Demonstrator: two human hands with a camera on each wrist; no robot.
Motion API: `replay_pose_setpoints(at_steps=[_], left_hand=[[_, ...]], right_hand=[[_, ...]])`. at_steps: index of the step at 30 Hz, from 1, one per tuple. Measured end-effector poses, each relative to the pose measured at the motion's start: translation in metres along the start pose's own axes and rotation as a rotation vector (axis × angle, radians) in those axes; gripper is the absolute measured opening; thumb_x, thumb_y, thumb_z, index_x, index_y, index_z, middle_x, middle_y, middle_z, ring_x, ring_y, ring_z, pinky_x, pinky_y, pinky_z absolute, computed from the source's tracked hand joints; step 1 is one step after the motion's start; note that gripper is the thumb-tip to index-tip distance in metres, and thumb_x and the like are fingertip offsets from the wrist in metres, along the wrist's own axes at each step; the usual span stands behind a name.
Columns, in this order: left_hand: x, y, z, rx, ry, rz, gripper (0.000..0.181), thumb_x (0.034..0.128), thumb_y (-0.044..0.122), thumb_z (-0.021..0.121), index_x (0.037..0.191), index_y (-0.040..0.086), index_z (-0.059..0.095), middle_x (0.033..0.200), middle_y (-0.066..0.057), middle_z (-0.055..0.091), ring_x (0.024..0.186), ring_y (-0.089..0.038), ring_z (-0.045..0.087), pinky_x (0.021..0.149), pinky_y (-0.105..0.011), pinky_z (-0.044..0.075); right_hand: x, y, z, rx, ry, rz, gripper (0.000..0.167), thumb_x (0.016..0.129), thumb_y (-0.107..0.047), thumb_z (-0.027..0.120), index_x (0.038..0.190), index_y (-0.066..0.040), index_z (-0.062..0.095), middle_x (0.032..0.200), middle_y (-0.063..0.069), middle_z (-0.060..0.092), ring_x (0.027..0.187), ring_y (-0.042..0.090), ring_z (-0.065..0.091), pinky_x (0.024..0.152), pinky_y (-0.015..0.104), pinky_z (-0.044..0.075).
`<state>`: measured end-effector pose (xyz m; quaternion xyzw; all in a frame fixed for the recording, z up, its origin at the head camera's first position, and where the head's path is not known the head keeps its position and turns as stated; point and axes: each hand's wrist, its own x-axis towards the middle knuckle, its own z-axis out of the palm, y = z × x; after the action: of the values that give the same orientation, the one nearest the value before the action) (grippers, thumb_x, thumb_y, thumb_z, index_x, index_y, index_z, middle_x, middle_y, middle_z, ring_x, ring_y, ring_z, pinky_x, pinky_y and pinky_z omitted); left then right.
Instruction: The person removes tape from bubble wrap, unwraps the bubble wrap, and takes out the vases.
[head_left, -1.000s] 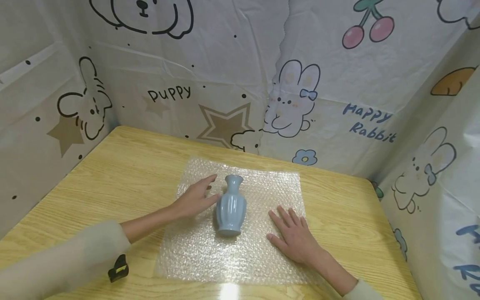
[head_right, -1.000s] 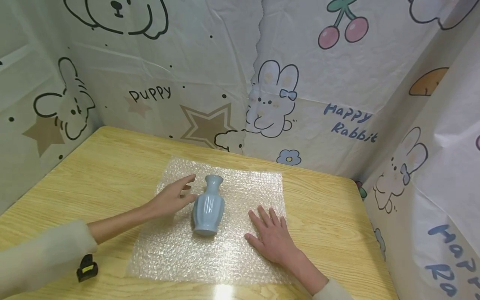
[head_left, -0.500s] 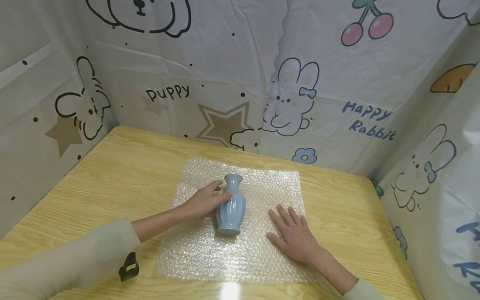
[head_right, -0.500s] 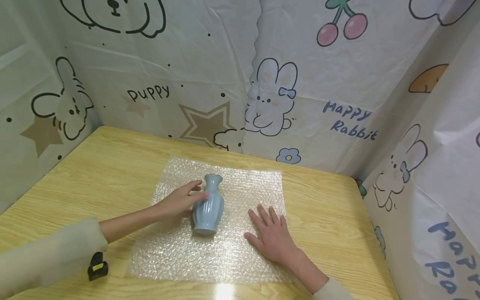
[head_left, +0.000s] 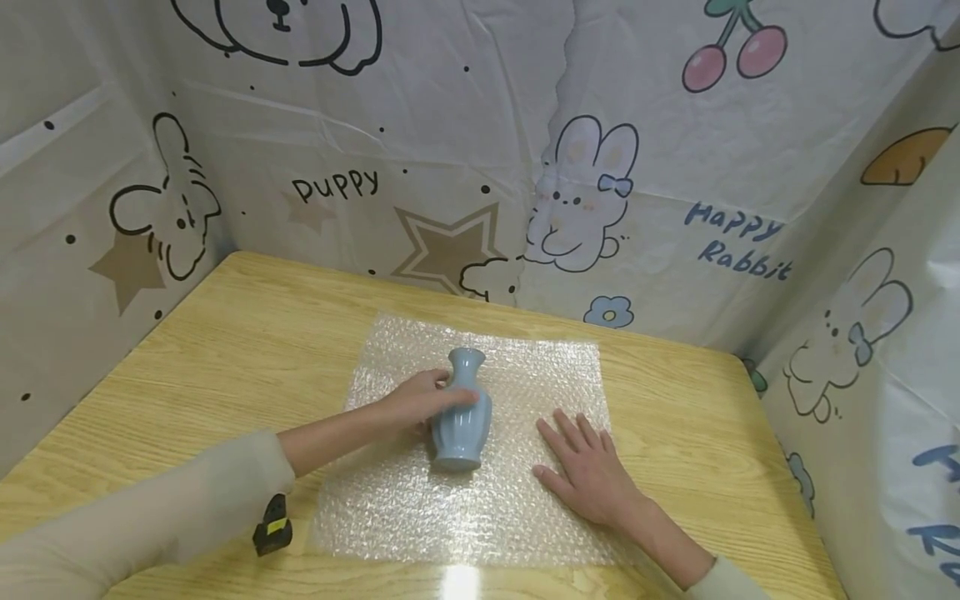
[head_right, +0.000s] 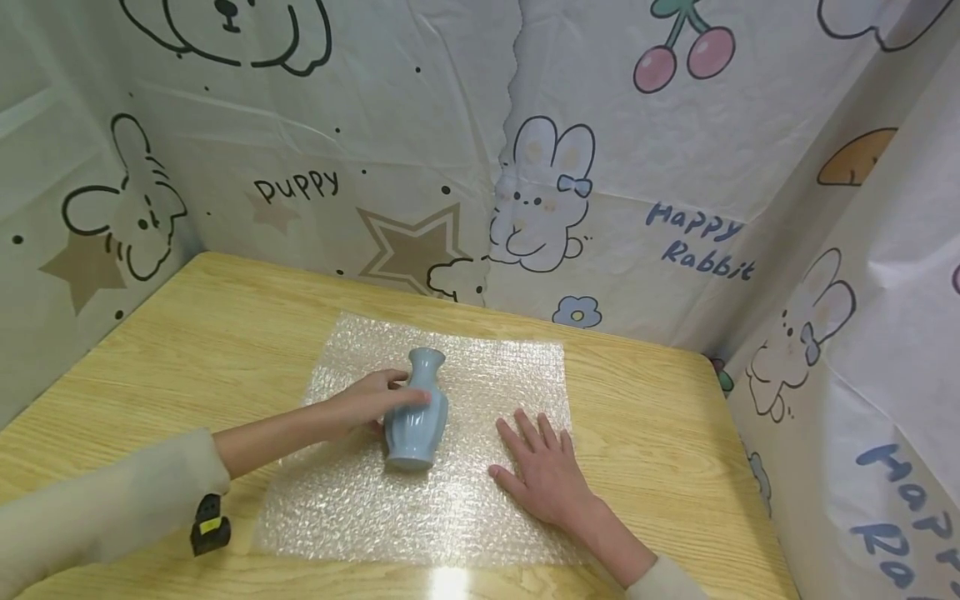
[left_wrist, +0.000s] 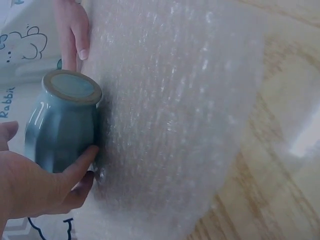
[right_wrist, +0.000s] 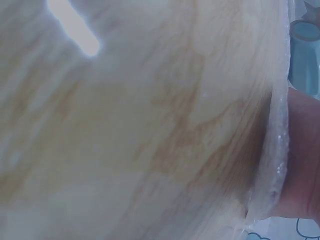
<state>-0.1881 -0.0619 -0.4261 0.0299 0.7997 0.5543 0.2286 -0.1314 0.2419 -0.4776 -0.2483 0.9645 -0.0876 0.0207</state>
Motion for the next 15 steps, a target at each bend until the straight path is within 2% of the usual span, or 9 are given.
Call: replay_pose_setpoints(at_steps=[3,6,9,15], left_hand=[[0.003,0.001,0.004,0.042,0.003,0.005,0.081,0.0836,0.042,0.077,0.142,-0.005,0.047,0.106,-0.013,0.068,0.088,-0.025,0.067,0.081,-0.039,0.058],[0.004,0.002,0.008,0.084,0.008,0.01,0.081,0.0792,0.043,0.082,0.138,-0.004,0.051,0.098,-0.009,0.068,0.081,-0.022,0.067,0.075,-0.036,0.058],[0.004,0.004,0.011,0.115,0.012,0.009,0.082,0.0764,0.041,0.084,0.137,-0.004,0.051,0.097,-0.008,0.068,0.079,-0.022,0.067,0.073,-0.035,0.058],[0.001,0.009,0.012,0.111,0.008,-0.006,0.081,0.0763,0.033,0.086,0.138,-0.004,0.05,0.101,-0.011,0.068,0.082,-0.023,0.067,0.075,-0.037,0.059]], right_hand=[[0.0,0.0,0.0,0.0,-0.002,0.0,0.068,0.101,-0.053,0.048,0.156,-0.014,0.036,0.161,0.019,0.026,0.144,0.049,0.021,0.107,0.074,0.021],[0.0,0.0,0.0,0.0,-0.003,0.002,0.068,0.101,-0.053,0.048,0.156,-0.014,0.037,0.161,0.018,0.026,0.144,0.049,0.022,0.107,0.074,0.022],[0.0,0.0,0.0,-0.004,-0.002,0.003,0.068,0.101,-0.054,0.048,0.156,-0.014,0.037,0.161,0.018,0.026,0.144,0.049,0.022,0.107,0.074,0.022],[0.001,0.0,0.001,0.0,0.005,-0.001,0.068,0.101,-0.053,0.048,0.156,-0.014,0.036,0.161,0.018,0.027,0.143,0.049,0.022,0.107,0.075,0.022]])
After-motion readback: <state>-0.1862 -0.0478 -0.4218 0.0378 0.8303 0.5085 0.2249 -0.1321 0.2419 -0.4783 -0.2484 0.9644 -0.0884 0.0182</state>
